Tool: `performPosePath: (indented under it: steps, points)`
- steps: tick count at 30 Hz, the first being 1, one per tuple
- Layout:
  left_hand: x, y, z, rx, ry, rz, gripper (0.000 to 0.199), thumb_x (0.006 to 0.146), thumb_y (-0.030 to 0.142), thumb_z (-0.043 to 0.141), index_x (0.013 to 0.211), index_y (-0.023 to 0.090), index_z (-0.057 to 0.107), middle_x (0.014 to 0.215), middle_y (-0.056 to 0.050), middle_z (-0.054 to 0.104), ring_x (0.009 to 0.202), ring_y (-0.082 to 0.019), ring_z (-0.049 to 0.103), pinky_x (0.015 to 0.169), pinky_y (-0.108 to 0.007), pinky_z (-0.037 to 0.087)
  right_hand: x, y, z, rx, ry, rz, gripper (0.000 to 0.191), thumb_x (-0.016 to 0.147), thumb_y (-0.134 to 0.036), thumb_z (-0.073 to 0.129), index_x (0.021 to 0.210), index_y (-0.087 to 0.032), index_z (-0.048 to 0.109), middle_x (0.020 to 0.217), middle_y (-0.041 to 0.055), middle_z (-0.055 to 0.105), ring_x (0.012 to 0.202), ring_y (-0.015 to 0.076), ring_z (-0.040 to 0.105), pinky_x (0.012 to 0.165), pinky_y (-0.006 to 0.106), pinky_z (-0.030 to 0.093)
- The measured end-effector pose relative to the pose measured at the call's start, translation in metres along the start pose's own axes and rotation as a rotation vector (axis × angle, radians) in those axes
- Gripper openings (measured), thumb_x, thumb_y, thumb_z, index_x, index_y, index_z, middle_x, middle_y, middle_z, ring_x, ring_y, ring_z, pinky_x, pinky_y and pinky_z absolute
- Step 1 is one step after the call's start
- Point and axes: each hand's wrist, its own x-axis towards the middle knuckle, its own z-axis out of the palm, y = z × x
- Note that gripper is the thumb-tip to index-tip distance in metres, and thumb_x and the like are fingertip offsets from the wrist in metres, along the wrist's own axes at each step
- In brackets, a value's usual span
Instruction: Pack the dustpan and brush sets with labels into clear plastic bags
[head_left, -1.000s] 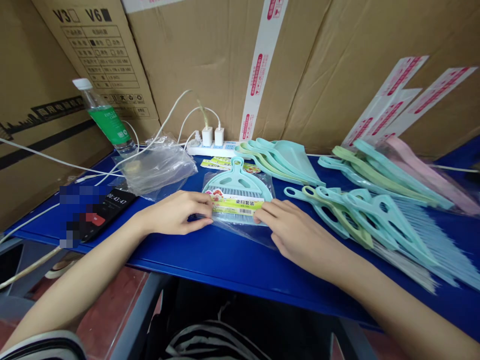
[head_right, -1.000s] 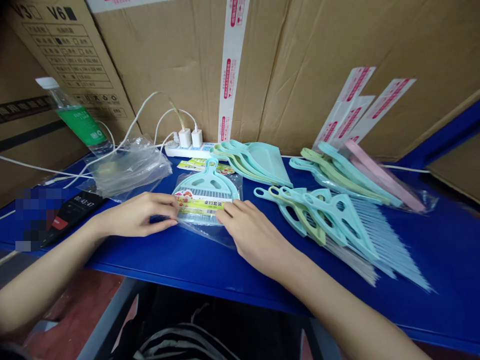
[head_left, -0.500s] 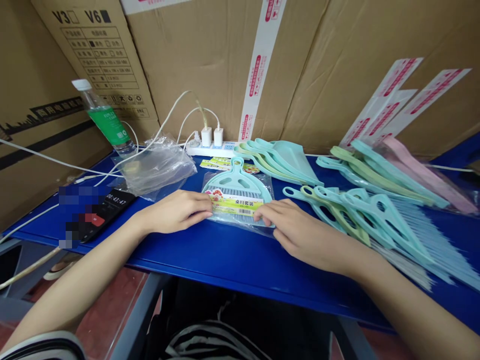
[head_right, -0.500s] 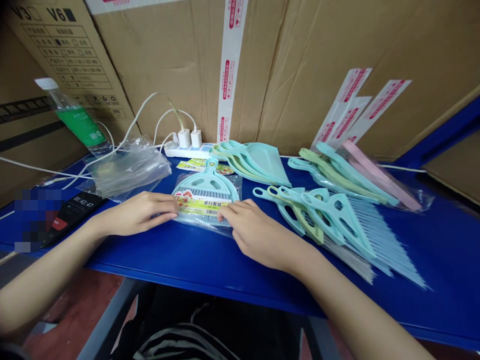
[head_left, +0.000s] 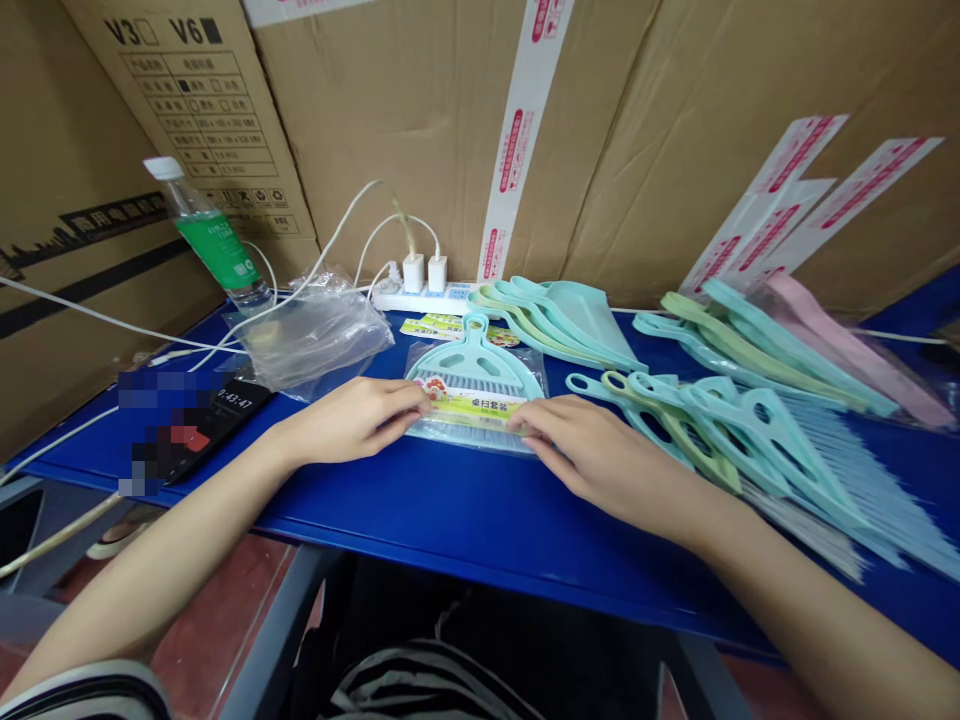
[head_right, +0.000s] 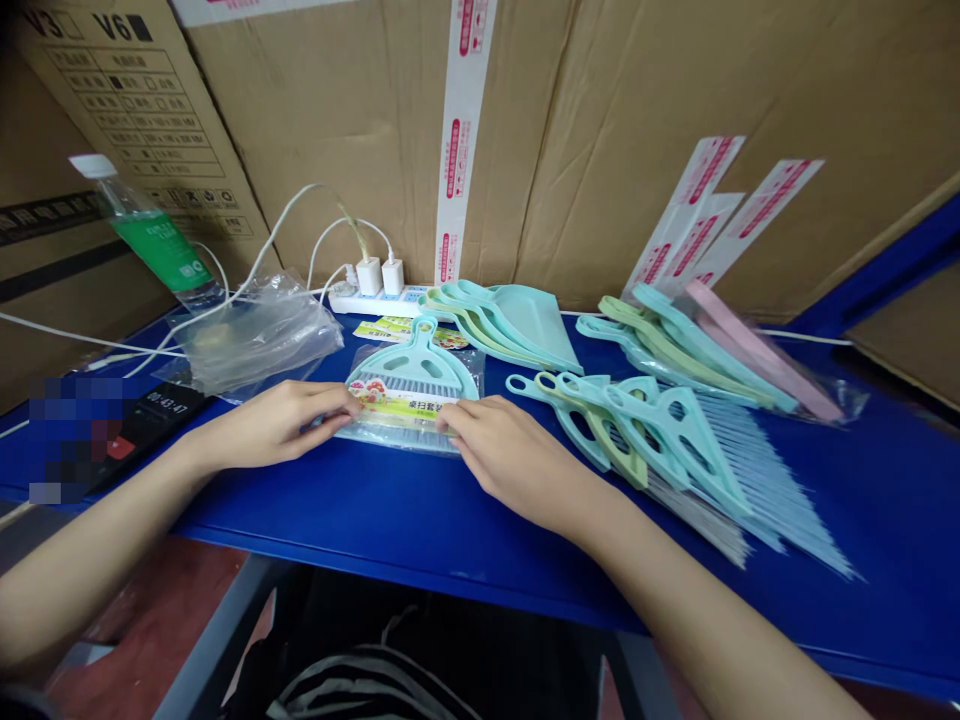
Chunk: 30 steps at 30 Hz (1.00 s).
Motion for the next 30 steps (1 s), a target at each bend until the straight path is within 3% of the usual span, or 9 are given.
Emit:
performPosePath:
  steps: [11,21,30]
  points:
    - [0.001,0.000,0.000,0.219,0.026,-0.087,0.024,0.097,0.023,0.038,0.092,0.017,0.062,0.085,-0.004,0.067,0.075,-0.015,0.063,0.068,-0.026,0.049,0.002,0.001,0.004,-0.036,0.031,0.044,0.023,0.095,-0.013,0.040,0.102,-0.019,0.061,0.101,0.0090,0.071,0.087,0.0244,0.067,0.073,0.038,0.052]
    - [0.000,-0.002,0.004,0.134,0.056,-0.162,0.020,0.095,0.024,0.041,0.085,0.017,0.057,0.077,-0.002,0.065,0.064,-0.013,0.061,0.059,-0.023,0.045,0.003,0.001,0.008,-0.008,0.091,0.115,0.025,0.094,-0.011,0.039,0.108,-0.018,0.058,0.103,0.0098,0.068,0.081,0.0230,0.067,0.069,0.035,0.051]
    - [0.000,-0.004,0.008,0.082,0.087,-0.176,0.010,0.092,0.020,0.046,0.092,0.018,0.055,0.078,0.000,0.063,0.061,-0.011,0.059,0.058,-0.022,0.046,0.006,0.003,0.015,-0.069,0.136,0.108,0.027,0.090,-0.007,0.038,0.105,-0.019,0.058,0.097,0.0090,0.064,0.081,0.0230,0.065,0.069,0.035,0.051]
